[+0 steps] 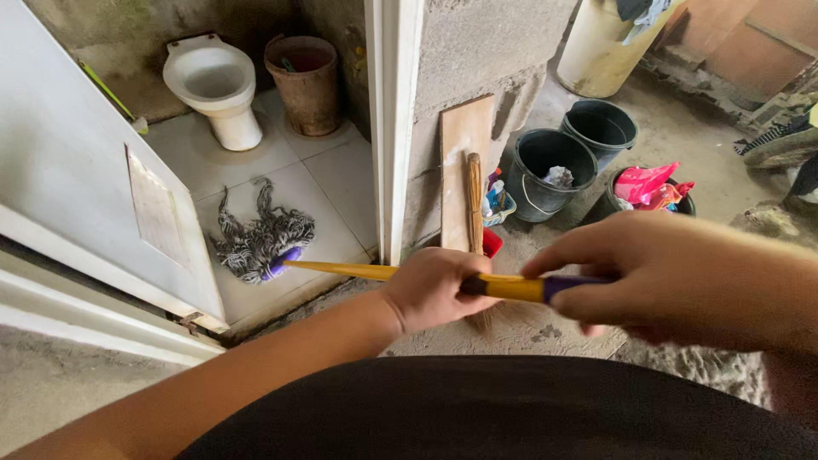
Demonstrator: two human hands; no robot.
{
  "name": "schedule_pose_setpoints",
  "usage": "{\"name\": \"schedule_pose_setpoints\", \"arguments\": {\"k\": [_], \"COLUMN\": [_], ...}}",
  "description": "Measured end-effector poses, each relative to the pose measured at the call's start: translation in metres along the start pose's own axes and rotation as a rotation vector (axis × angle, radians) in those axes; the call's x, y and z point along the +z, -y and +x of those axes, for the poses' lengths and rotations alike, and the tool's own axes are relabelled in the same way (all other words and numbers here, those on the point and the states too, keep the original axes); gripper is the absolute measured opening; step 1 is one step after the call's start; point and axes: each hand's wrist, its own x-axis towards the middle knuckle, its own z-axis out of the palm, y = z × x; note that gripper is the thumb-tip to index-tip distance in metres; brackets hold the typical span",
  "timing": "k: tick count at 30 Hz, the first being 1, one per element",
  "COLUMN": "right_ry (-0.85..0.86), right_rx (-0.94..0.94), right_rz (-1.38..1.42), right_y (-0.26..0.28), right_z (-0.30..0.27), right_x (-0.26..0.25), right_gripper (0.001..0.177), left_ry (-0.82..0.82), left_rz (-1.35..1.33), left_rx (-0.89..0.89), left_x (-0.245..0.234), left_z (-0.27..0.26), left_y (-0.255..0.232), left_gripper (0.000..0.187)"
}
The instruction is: The person mops a tiled floor inside a small bathroom using a mop, cleaning the area around a white toilet and moving the mop head back and forth.
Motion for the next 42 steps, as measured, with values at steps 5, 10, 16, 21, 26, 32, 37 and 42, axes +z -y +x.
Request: {"name": "schedule_pose_setpoints", "arguments": {"k": [5, 10, 16, 21, 26, 32, 37, 42], "right_ry": [-0.004, -0.021, 0.05, -0.029, -0.012, -0.048, -0.085, -0.214], "right_rx": [-0.271, -0.386, -0.41, -0.519, -0.425, 0.16, 0.27, -0.263], "right_rz": [0.156, 0.367, 0.581, 0.358, 0.47, 0.191, 0.249, 0.245], "right_y": [0.037, 0.113, 0.246, 0.316, 0.257, 0.194, 0.221, 0.261], "right_z": [0.058, 0.148, 0.267, 0.324, 0.301, 0.174, 0.165, 0.235], "right_x": [0.016, 0.023, 0.002, -0.011, -0.049, -0.107, -0.117, -0.075], "right_gripper": [0.037, 0.036, 0.04, 0.029, 0.037, 0.04, 0.035, 0.04], "left_ry": [0.01, 0.108, 0.026, -0.006, 0.064, 0.479, 0.316, 0.248], "left_rz": [0.057, 0.32, 0.498, 0.472, 0.24, 0.021, -0.005, 0.161], "left_rx": [-0.018, -0.271, -0.55, -0.639, -0.44, -0.231, -0.025, -0.284], "left_x": [-0.035, -0.093, -0.193, -0.248, -0.237, -0.227, -0.244, -0.249], "left_z": [-0.024, -0.039, -0.062, -0.066, -0.012, 0.053, 0.049, 0.012], "left_y": [0.076, 0.165, 0.279, 0.339, 0.321, 0.214, 0.223, 0.295], "left_gripper": [0.021, 0.019, 0.025, 0.023, 0.029, 0.036, 0.034, 0.031]}}
